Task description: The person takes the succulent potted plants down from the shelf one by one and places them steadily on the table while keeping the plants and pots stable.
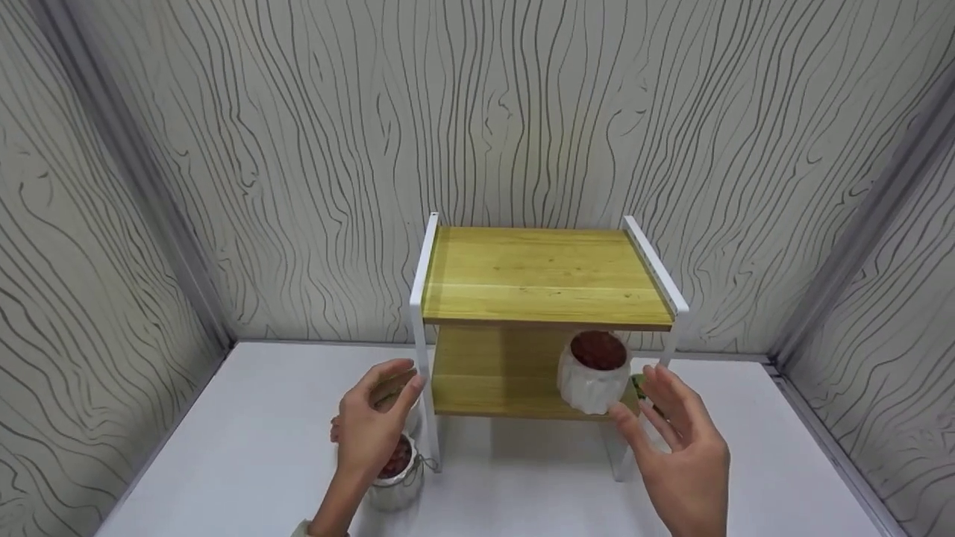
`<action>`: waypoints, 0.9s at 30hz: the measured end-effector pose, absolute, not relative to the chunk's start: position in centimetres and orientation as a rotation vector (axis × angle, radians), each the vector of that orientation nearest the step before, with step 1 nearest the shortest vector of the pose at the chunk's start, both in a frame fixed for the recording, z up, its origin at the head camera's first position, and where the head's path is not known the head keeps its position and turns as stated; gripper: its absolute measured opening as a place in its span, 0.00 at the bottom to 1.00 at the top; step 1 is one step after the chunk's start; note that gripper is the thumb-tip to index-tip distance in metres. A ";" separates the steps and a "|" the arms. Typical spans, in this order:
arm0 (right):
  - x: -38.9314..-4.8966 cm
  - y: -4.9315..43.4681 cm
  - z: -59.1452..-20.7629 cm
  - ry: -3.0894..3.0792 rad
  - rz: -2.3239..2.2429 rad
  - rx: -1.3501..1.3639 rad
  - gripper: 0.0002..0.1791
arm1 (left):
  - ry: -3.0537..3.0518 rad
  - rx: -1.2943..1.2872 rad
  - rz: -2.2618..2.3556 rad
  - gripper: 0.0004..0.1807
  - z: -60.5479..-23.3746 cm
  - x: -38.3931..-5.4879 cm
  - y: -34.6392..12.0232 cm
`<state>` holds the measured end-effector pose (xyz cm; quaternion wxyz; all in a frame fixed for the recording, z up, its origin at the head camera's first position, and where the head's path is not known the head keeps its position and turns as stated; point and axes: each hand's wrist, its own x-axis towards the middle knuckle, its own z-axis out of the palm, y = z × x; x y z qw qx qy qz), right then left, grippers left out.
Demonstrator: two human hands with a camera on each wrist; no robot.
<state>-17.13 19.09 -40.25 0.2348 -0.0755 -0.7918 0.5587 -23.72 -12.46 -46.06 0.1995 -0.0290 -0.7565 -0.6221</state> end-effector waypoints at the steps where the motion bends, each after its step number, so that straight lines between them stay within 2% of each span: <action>1: -17.1 19.0 -40.3 -2.168 1.530 -0.209 0.40 | -2.114 -0.088 -1.747 0.20 -46.1 -23.8 -12.4; 7: -17.3 18.2 -40.4 -2.153 1.470 -0.190 0.39 | -2.158 -0.084 -1.741 0.22 -45.9 -24.0 -12.0; 13: -17.4 17.0 -40.5 -2.157 1.426 -0.236 0.42 | -2.189 -0.054 -1.730 0.24 -45.5 -24.2 -11.7; 27: -18.6 13.0 -42.4 -2.048 1.368 -0.339 0.51 | -2.120 -0.054 -1.784 0.13 -45.3 -24.7 -11.2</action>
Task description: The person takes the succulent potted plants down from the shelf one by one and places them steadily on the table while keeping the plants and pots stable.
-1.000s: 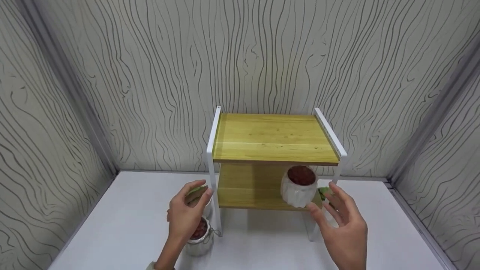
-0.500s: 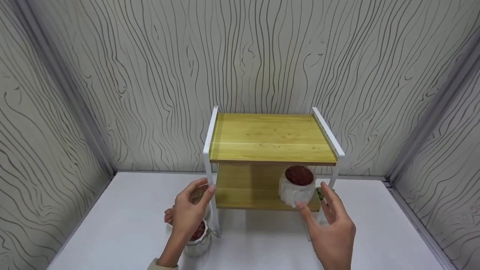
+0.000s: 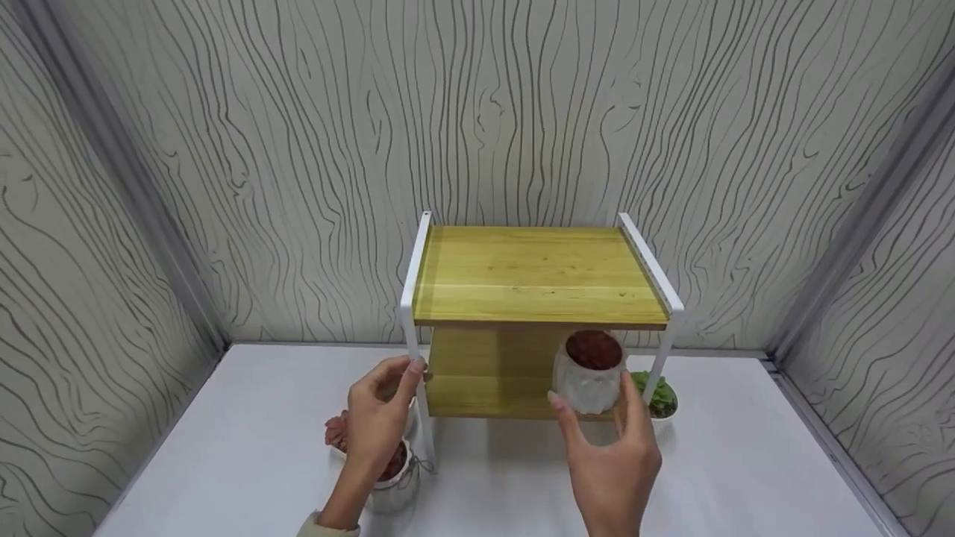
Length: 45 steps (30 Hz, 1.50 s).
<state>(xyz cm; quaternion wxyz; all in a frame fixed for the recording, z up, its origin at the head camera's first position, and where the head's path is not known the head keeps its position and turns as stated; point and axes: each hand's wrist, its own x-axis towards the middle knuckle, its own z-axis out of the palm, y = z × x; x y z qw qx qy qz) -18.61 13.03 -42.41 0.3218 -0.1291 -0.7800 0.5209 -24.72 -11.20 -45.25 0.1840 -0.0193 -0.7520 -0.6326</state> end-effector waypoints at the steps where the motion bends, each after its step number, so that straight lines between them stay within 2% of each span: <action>1: -18.7 12.8 -42.6 -2.038 1.352 -0.350 0.52 | -2.121 -0.050 -1.786 0.13 -45.2 -24.7 -11.1; 12: -20.5 10.7 -44.2 -1.945 1.274 -0.481 0.59 | -2.083 -0.024 -1.745 0.13 -44.8 -24.7 -10.7; 24: -22.3 9.1 -45.0 -1.877 1.318 -0.603 0.68 | -2.054 -0.110 -1.770 0.09 -44.9 -24.4 -11.2; 32: -23.9 9.3 -45.5 -1.795 1.296 -0.624 0.66 | -2.150 -0.131 -1.813 0.15 -44.3 -24.7 -11.6; 45: -25.7 9.5 -45.4 -1.710 1.324 -0.609 0.63 | -2.194 -0.135 -1.842 0.14 -44.0 -24.7 -11.9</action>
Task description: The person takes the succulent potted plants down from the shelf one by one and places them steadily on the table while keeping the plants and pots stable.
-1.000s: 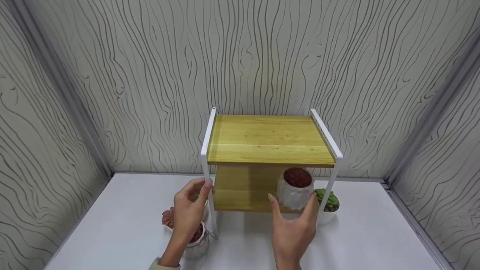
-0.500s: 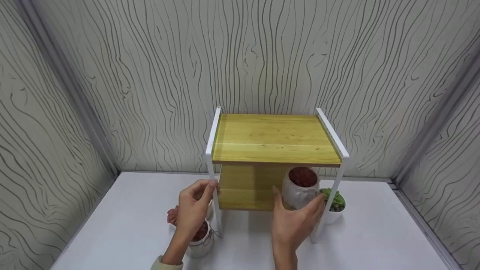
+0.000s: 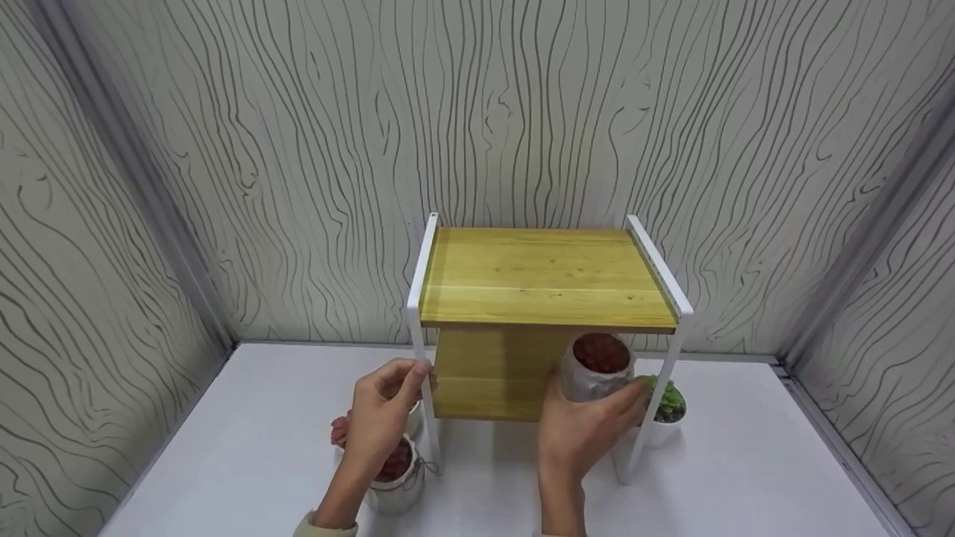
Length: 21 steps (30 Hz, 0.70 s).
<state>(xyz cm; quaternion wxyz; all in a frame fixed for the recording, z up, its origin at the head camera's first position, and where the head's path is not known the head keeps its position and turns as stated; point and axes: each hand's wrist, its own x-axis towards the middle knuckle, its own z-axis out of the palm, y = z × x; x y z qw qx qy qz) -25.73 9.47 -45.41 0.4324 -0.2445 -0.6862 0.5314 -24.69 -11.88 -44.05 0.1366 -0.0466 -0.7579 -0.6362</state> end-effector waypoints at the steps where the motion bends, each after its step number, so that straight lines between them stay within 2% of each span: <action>1: -25.8 9.5 -45.4 -1.714 1.325 -0.616 0.63 | -2.196 -0.137 -1.842 0.14 -44.0 -24.7 -11.9; 7: -26.3 9.6 -45.4 -1.703 1.336 -0.635 0.64 | -2.210 -0.160 -1.844 0.16 -44.0 -24.6 -12.0; 21: -28.0 9.3 -46.1 -1.673 1.265 -0.726 0.59 | -2.229 -0.168 -1.857 0.16 -44.0 -24.7 -12.2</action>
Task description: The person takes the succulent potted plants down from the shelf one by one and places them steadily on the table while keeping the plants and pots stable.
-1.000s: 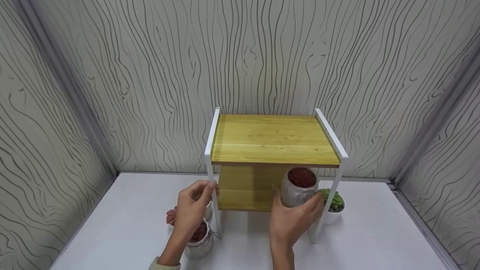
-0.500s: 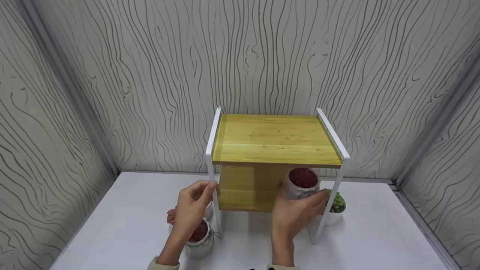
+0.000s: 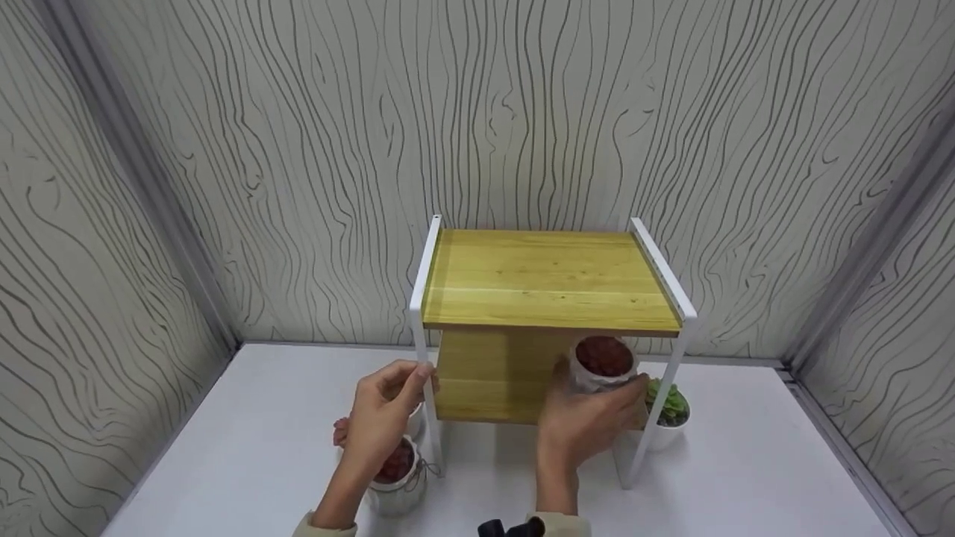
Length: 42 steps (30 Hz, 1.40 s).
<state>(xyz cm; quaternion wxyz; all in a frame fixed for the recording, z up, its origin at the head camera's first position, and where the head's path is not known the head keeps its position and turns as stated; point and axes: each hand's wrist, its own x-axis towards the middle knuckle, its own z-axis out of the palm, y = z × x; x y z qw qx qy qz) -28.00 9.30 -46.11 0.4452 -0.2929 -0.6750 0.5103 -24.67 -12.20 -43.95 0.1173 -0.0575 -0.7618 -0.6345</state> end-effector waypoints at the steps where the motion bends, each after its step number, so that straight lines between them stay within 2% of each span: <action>1: -28.1 9.3 -46.1 -1.671 1.266 -0.731 0.59 | -2.230 -0.167 -1.853 0.15 -43.9 -24.7 -12.2; 13: -28.5 9.5 -46.6 -1.624 1.199 -0.661 0.54 | -2.222 -0.165 -1.851 0.15 -44.0 -24.6 -12.4; 42: -27.3 9.3 -46.7 -1.590 1.196 -0.589 0.49 | -2.328 -0.213 -1.813 0.13 -43.5 -24.9 -12.8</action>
